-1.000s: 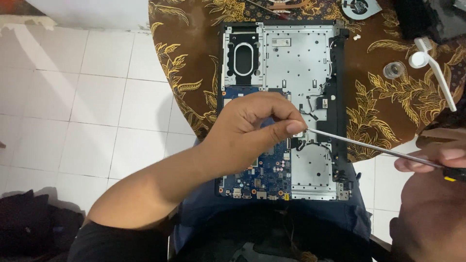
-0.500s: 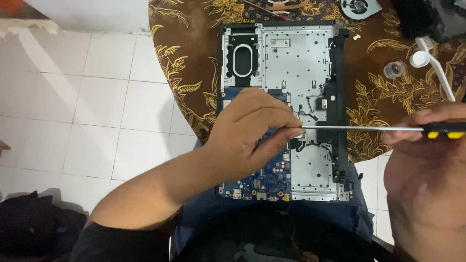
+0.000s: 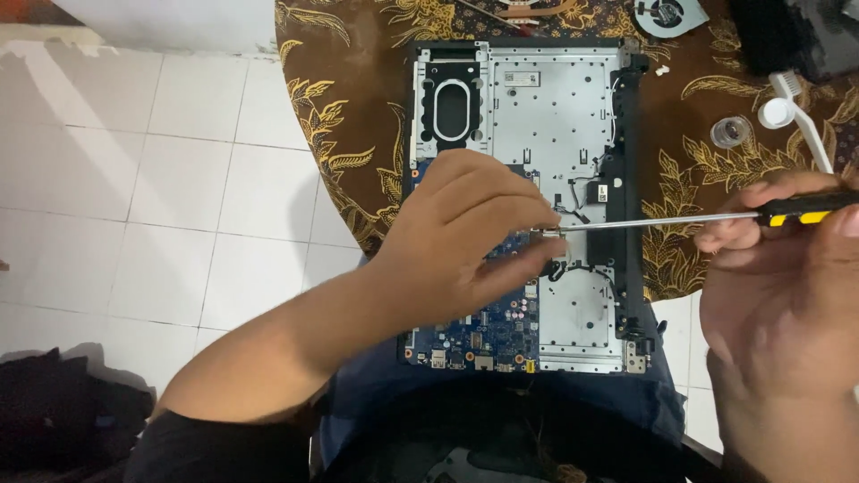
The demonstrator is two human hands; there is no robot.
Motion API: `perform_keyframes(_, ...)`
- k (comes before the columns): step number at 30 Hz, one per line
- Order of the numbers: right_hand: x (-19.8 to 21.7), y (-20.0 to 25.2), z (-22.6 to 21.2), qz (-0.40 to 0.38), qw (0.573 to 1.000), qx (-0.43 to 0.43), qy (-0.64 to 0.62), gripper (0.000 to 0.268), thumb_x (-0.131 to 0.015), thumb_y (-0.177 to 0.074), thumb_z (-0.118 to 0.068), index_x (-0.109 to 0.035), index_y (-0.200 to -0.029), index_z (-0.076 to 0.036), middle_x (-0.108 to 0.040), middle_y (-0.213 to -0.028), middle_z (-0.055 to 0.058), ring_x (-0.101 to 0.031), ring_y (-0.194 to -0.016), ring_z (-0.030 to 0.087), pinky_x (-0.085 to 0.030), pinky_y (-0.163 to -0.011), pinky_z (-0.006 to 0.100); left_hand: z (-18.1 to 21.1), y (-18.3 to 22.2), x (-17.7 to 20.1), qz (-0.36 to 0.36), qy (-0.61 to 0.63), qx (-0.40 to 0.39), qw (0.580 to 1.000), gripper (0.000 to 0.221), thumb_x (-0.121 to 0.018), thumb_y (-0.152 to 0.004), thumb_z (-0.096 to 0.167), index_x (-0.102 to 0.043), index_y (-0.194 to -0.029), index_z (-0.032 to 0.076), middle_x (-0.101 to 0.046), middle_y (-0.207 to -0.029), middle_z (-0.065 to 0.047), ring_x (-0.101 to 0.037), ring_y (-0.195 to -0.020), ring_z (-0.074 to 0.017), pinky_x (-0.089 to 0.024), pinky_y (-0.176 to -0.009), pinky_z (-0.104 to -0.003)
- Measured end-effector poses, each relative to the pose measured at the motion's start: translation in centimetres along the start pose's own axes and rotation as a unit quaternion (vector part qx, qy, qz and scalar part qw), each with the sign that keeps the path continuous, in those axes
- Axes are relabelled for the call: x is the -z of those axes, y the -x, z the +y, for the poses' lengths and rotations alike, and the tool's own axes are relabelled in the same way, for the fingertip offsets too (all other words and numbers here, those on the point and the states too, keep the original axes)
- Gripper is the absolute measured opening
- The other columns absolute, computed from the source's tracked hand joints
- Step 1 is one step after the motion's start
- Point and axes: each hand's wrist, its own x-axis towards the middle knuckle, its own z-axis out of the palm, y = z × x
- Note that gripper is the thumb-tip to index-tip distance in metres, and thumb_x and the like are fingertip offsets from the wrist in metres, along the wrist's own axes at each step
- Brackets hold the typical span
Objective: Installing a heatsink and fan into a laptop chassis, securing it with screws and connecting the power cable.
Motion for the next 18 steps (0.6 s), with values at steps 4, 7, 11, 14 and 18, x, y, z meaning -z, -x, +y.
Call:
perform_keyframes(4,0.2,-0.8,0.6,0.028,0.999,0.003,0.015,0.045,-0.061,-0.105,-0.057,-0.06,-0.118,-0.015,-0.063,-0.114,-0.003,-0.067,-0.091,0.007,-0.063,-0.091,0.019,-0.7,0.0,0.6,0.0,-0.015,0.006,1.0,0.044,-0.079,-0.093,0.042,-0.065,-0.112,0.006,-0.069,-0.107,-0.009,-0.064,-0.099,-0.0231,-0.048,-0.094,-0.038)
perform_keyframes(7,0.9,-3.0,1.5,0.013,0.999,0.014,-0.048,0.039,-0.064,-0.105,-0.05,-0.061,-0.121,-0.015,-0.065,-0.117,-0.001,-0.071,-0.089,0.009,-0.063,-0.09,0.018,-2.9,-0.1,2.0,-0.074,0.008,0.125,0.989,0.066,-0.051,-0.094,0.063,-0.057,-0.133,0.01,-0.064,-0.126,-0.006,-0.059,-0.118,-0.0227,-0.042,-0.111,-0.044)
perform_keyframes(11,0.3,-9.0,2.9,-0.088,0.99,0.107,0.0,0.041,-0.061,-0.112,-0.055,-0.057,-0.133,-0.02,-0.063,-0.13,-0.002,-0.066,-0.098,0.005,-0.059,-0.092,0.019,-8.6,0.8,3.9,-0.009,-0.11,0.143,0.984,0.045,-0.047,-0.107,0.042,-0.062,-0.128,0.005,-0.063,-0.126,-0.014,-0.056,-0.121,-0.0317,-0.041,-0.106,-0.051)
perform_keyframes(14,-2.0,-15.6,4.1,-0.129,0.976,0.169,0.049,0.049,-0.053,-0.112,-0.06,-0.053,-0.136,-0.017,-0.056,-0.13,0.002,-0.057,-0.101,0.009,-0.051,-0.096,0.025,-11.2,1.7,4.3,-0.04,-0.133,0.19,0.972,0.051,-0.054,-0.106,0.044,-0.065,-0.135,0.003,-0.06,-0.139,-0.016,-0.05,-0.133,-0.036,-0.038,-0.113,-0.057)
perform_keyframes(18,-4.1,-25.3,7.3,-0.253,0.919,0.281,0.116,0.054,-0.031,-0.123,-0.059,-0.049,-0.112,-0.009,-0.051,-0.107,0.014,-0.05,-0.11,0.031,-0.045,-0.113,0.048,-12.9,2.4,3.7,-0.077,-0.126,0.21,0.967,0.057,-0.063,-0.103,0.047,-0.062,-0.143,0.006,-0.053,-0.151,-0.016,-0.044,-0.141,-0.0382,-0.035,-0.119,-0.06)
